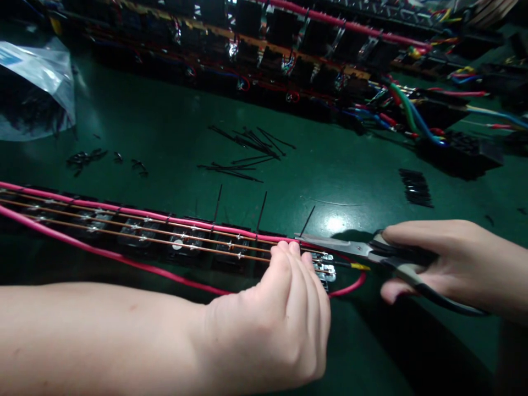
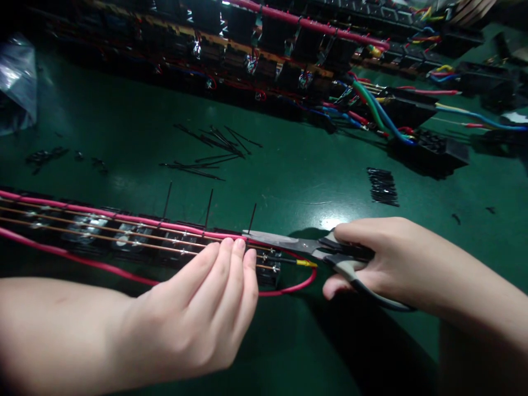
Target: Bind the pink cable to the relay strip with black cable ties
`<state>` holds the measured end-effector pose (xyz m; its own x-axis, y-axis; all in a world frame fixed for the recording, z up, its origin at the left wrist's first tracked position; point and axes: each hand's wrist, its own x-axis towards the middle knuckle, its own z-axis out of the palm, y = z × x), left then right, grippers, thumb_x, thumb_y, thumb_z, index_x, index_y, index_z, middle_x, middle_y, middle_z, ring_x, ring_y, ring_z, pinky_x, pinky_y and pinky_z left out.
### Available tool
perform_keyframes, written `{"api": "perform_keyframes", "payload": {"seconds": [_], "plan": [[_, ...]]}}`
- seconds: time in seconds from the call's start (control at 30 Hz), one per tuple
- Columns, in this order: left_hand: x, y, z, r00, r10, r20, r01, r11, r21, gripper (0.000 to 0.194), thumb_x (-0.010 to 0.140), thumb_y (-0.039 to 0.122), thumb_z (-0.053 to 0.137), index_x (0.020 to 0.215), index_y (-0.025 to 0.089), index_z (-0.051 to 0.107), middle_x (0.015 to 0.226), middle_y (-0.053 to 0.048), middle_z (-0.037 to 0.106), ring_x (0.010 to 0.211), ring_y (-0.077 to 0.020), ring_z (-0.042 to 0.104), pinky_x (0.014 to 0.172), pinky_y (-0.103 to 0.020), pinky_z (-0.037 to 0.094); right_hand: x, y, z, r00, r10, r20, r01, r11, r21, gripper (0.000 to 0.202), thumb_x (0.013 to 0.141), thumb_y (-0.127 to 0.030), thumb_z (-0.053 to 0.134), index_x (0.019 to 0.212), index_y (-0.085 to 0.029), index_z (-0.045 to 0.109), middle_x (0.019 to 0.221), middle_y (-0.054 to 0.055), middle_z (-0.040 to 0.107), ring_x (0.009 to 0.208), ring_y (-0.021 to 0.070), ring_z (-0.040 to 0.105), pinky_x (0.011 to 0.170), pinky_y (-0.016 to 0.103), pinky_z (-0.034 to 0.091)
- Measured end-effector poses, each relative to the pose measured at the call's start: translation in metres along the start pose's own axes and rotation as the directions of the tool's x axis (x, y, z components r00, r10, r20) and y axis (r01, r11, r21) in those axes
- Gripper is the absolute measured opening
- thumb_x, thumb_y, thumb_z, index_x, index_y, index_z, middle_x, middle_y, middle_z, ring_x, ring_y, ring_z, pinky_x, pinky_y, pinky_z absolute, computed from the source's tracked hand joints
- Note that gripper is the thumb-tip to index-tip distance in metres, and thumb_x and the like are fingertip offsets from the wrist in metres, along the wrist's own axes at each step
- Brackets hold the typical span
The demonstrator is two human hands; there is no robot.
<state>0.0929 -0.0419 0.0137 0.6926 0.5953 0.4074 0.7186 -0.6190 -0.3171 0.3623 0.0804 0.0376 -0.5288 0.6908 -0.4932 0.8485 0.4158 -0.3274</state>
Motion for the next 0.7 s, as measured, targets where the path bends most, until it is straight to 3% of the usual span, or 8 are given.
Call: {"api": "perform_keyframes", "payload": {"seconds": [0.1,0.37,0.57,0.7], "plan": [[0.000,0.000,0.000,1.000,-0.009,0.002,0.009,1.000,0.003,0.034,0.095,0.020,0.052,0.118,0.001,0.069,0.106,-0.016,0.077,0.098,-0.0264,0.074,0.091,-0.037,0.058,0.001,0.000,0.002,0.999,-0.041,0.028,0.041,0.999,0.017,0.068,0.062,-0.089,0.062,0.066,-0.021,0.059,0.060,0.003,0.059,0.055,0.0187,0.051,0.050,0.030,0.036],[-0.001,0.000,-0.001,1.000,0.006,0.019,-0.005,0.999,-0.036,0.037,0.095,0.019,0.051,0.120,-0.004,0.066,0.107,-0.018,0.077,0.099,-0.0277,0.074,0.091,-0.038,0.058,0.005,0.000,0.004,0.997,-0.049,0.058,0.045,0.998,0.054,0.068,0.063,-0.088,0.063,0.065,-0.020,0.059,0.059,0.003,0.059,0.055,0.0188,0.051,0.050,0.029,0.035],[0.001,-0.010,0.002,1.000,0.000,-0.029,-0.004,0.991,-0.134,0.030,0.096,0.020,0.052,0.112,0.005,0.071,0.106,-0.013,0.077,0.097,-0.0254,0.073,0.091,-0.038,0.056,0.007,0.004,0.006,0.996,-0.044,0.082,0.036,0.995,0.094,0.065,0.062,-0.085,0.067,0.062,-0.021,0.055,0.057,0.000,0.053,0.056,0.0165,0.045,0.050,0.027,0.033],[0.002,-0.017,0.005,0.997,-0.067,-0.031,0.059,0.972,-0.226,0.023,0.097,0.022,0.052,0.103,0.013,0.072,0.116,-0.012,0.075,0.103,-0.0247,0.072,0.091,-0.038,0.056,0.009,0.009,0.009,0.993,-0.055,0.108,0.043,0.993,0.112,0.065,0.060,-0.084,0.069,0.061,-0.021,0.053,0.057,-0.001,0.050,0.057,0.0154,0.042,0.050,0.026,0.031]]}}
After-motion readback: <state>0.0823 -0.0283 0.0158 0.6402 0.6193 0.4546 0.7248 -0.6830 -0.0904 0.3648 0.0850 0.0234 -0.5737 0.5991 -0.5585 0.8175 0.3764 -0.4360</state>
